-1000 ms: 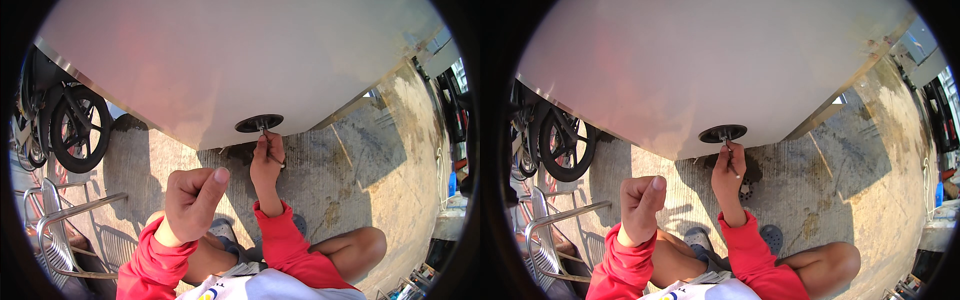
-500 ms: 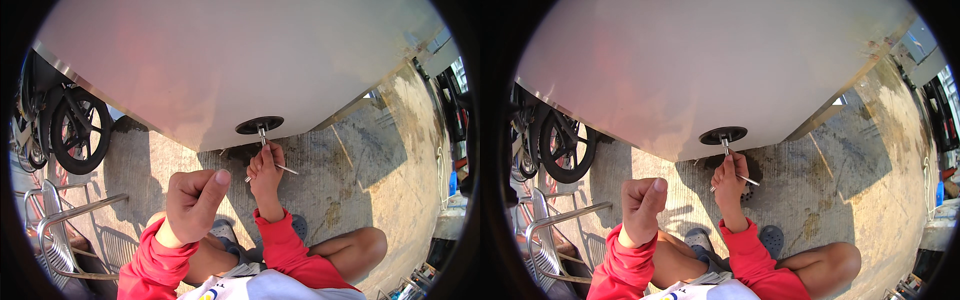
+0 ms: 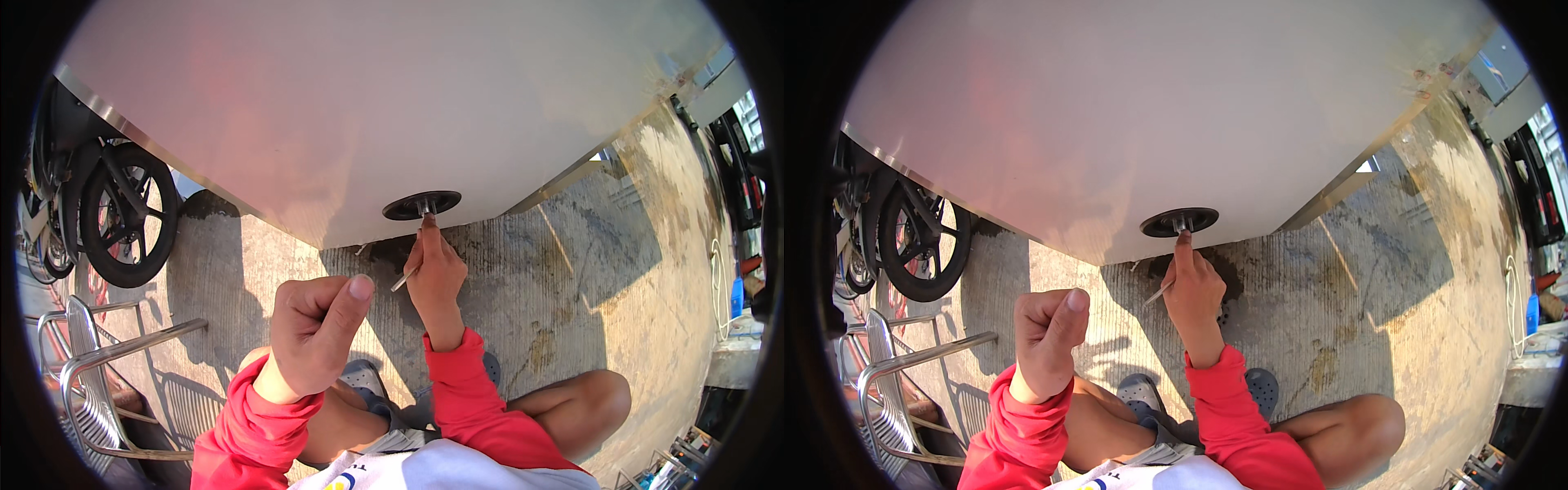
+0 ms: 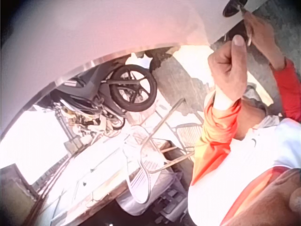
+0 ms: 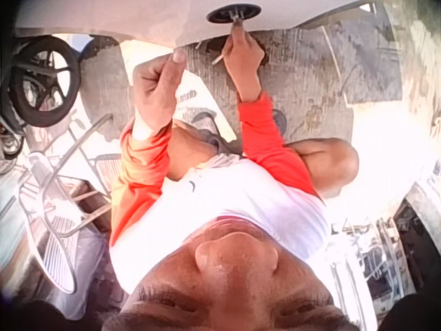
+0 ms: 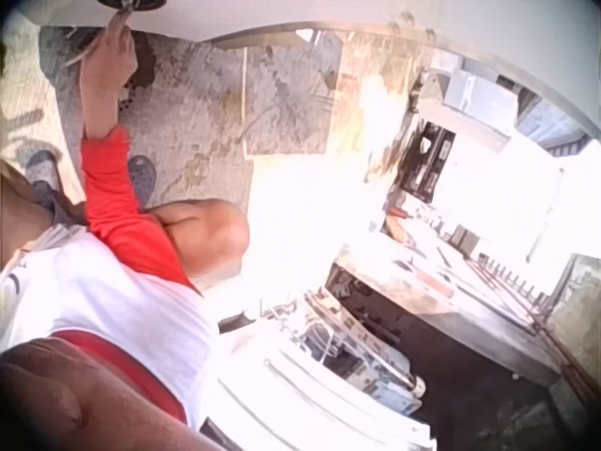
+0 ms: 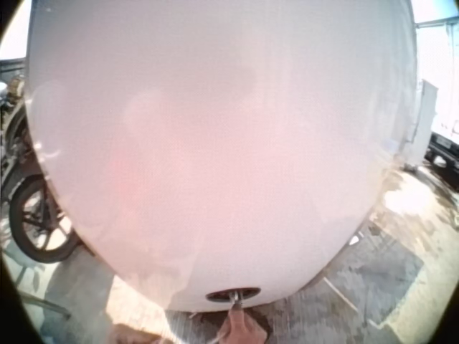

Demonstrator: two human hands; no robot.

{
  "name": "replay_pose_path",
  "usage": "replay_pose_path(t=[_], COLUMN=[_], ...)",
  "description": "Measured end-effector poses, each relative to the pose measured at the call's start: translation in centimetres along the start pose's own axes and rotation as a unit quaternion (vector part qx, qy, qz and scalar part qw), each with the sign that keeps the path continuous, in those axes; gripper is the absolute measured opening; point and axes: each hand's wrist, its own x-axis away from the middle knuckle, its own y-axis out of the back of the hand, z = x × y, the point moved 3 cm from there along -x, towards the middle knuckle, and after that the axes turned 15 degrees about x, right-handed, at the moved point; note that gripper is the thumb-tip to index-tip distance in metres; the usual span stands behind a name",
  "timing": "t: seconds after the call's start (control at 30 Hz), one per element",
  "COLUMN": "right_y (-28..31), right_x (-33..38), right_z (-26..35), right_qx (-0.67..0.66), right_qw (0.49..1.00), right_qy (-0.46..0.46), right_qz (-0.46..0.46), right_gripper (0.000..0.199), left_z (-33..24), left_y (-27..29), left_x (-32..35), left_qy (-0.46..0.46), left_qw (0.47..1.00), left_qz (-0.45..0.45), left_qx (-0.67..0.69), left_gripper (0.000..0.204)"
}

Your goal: The person sits on the ground and uses a wrench to tighten bolts on the underside of a white cabinet. They then stand up, open the cabinet door, and place a metal handle inside before closing the door.

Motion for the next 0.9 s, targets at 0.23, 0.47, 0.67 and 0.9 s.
replay_pose_path(t=[0.23, 0.47, 0.67, 0.9], right_y=[1.0, -0.4, 0.0, -0.7], right_x=[1.3, 1.9, 0.9, 0.8], right_z=[-1.2, -1.1, -0.5, 0.5], right_qx=[-0.067, -0.578, -0.678, -0.671], right_qw=[0.996, 0.707, 0.538, 0.573], right_qy=[-0.001, -0.385, -0.464, -0.450], right_qz=[-0.060, 0.135, 0.190, 0.140], right_gripper=[0.014, 0.007, 0.014, 0.013], left_z=[-0.1, 0.0, -0.1, 0.2], left_y=[0.5, 0.1, 0.2, 0.1], left_x=[0.1, 0.1, 0.1, 0.1], left_qy=[0.005, 0.003, 0.006, 0.005], left_qw=[1.000, 1.000, 1.000, 1.000], left_qz=[-0.004, 0.001, -0.004, 0.001], left_qx=[0.013, -0.005, -0.008, -0.021], left_gripper=[0.048, 0.048, 0.047, 0.048])
